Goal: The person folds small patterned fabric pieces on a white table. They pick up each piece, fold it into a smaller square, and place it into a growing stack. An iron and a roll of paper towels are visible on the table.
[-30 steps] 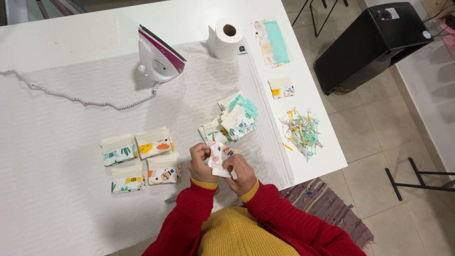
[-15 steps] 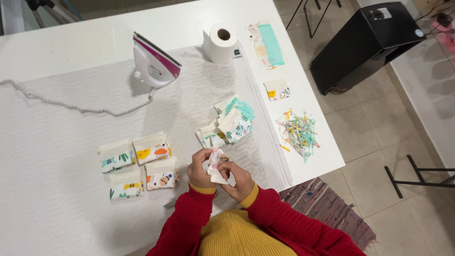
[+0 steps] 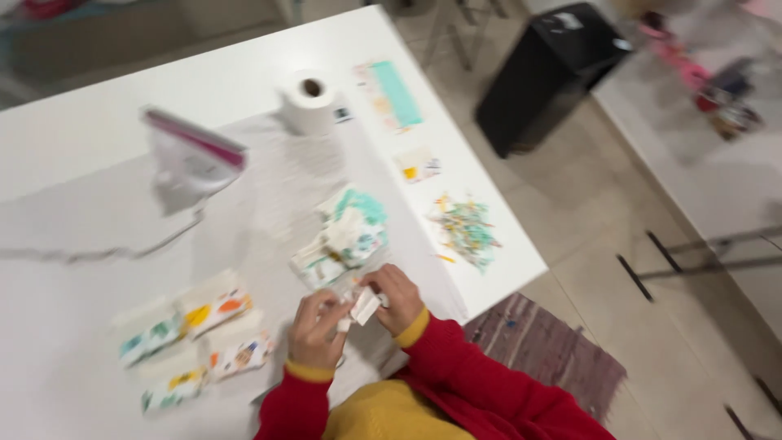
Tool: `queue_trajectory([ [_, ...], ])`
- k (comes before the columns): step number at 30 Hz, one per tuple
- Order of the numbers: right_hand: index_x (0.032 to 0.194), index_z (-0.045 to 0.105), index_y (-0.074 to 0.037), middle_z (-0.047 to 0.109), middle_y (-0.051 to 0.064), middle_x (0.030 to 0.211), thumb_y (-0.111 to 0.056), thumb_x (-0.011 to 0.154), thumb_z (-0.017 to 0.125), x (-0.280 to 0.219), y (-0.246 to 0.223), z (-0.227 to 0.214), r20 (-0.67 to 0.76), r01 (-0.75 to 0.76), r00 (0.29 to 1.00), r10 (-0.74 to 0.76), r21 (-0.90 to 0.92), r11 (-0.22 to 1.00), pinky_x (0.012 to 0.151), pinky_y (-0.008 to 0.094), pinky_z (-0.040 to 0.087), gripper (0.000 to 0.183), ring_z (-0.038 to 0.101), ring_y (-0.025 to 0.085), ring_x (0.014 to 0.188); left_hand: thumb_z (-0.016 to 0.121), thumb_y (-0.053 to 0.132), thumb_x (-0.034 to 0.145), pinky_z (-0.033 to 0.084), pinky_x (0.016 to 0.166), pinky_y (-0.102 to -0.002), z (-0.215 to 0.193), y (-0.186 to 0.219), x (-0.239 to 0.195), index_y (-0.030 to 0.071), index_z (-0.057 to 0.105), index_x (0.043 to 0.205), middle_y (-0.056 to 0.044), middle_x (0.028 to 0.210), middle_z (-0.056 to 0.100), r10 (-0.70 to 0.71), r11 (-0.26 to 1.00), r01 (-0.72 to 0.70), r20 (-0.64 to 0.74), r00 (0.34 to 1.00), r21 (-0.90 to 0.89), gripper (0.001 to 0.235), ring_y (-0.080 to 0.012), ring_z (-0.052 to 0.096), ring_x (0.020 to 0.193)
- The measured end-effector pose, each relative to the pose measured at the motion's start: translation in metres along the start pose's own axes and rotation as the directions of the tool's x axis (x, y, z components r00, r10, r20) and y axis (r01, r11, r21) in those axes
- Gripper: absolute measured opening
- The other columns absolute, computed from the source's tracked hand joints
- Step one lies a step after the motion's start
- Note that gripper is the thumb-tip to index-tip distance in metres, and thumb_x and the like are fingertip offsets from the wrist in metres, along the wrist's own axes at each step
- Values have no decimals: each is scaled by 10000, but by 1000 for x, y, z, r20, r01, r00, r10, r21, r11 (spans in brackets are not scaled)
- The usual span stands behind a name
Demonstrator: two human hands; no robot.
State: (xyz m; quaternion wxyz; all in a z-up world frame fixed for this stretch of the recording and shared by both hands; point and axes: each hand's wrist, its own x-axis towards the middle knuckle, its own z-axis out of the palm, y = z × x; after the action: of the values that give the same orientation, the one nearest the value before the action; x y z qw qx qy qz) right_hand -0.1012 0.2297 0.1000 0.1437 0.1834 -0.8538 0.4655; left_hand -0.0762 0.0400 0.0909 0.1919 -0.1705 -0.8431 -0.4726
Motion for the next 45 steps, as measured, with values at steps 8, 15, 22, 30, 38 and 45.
queue_trajectory([
  [8, 960, 621, -72, 591, 111, 985, -64, 787, 757, 4, -4, -5, 70, -60, 996, 57, 45, 997, 790, 336, 530, 220, 628, 278, 942, 747, 10, 808, 499, 620, -271, 28, -31, -36, -15, 674, 991, -106, 1066, 648, -187, 766, 397, 417, 890, -505, 198, -165, 631, 750],
  [15, 1119, 683, -54, 686, 13, 1026, -50, 961, 691, -19, 39, 14, 406, -494, 867, 287, 639, 589, 859, 260, 528, 159, 635, 98, 929, 544, 196, 1042, 373, 354, -248, 40, -109, -82, -50, 529, 1131, -164, 681, 622, -242, 37, 697, 670, 702, -717, 261, -152, 515, 400],
  [22, 1211, 631, -53, 467, -57, 603, -138, 1039, 580, -50, 50, 30, 822, -801, 552, 137, 569, -186, 415, 198, 281, 198, 360, 33, 462, 431, 298, 1047, 308, 320, -235, 17, -73, -56, -7, 478, 1153, -155, 756, 661, -393, -205, 635, 657, 644, -745, 326, -102, 427, 366],
  [30, 1143, 622, -42, 401, -73, 632, -307, 1086, 592, -61, 64, 29, 867, -856, 471, -163, 404, -322, 444, 184, 247, 273, 308, 11, 514, 420, 341, 1136, 314, 357, -238, 23, -83, -72, -33, 458, 1236, -207, 858, 660, -83, -451, 543, 639, 764, -708, 389, -100, 413, 388],
  [38, 1164, 660, -37, 400, -41, 643, -373, 1055, 612, -67, 67, 36, 783, -781, 607, -134, 556, -286, 509, 230, 278, 357, 338, 56, 553, 439, 318, 1055, 341, 335, -239, 22, -76, -65, 17, 451, 1152, -234, 898, 672, -140, -403, 590, 685, 715, -699, 316, -114, 451, 360],
  [45, 1162, 639, -55, 526, -22, 580, -375, 1107, 507, -65, 67, 33, 825, -786, 560, -74, 501, -362, 444, 224, 285, 351, 325, 13, 371, 475, 324, 1091, 364, 311, -244, 40, -90, -79, -61, 424, 1305, -164, 703, 629, -79, -399, 573, 649, 756, -716, 443, -129, 414, 335],
])
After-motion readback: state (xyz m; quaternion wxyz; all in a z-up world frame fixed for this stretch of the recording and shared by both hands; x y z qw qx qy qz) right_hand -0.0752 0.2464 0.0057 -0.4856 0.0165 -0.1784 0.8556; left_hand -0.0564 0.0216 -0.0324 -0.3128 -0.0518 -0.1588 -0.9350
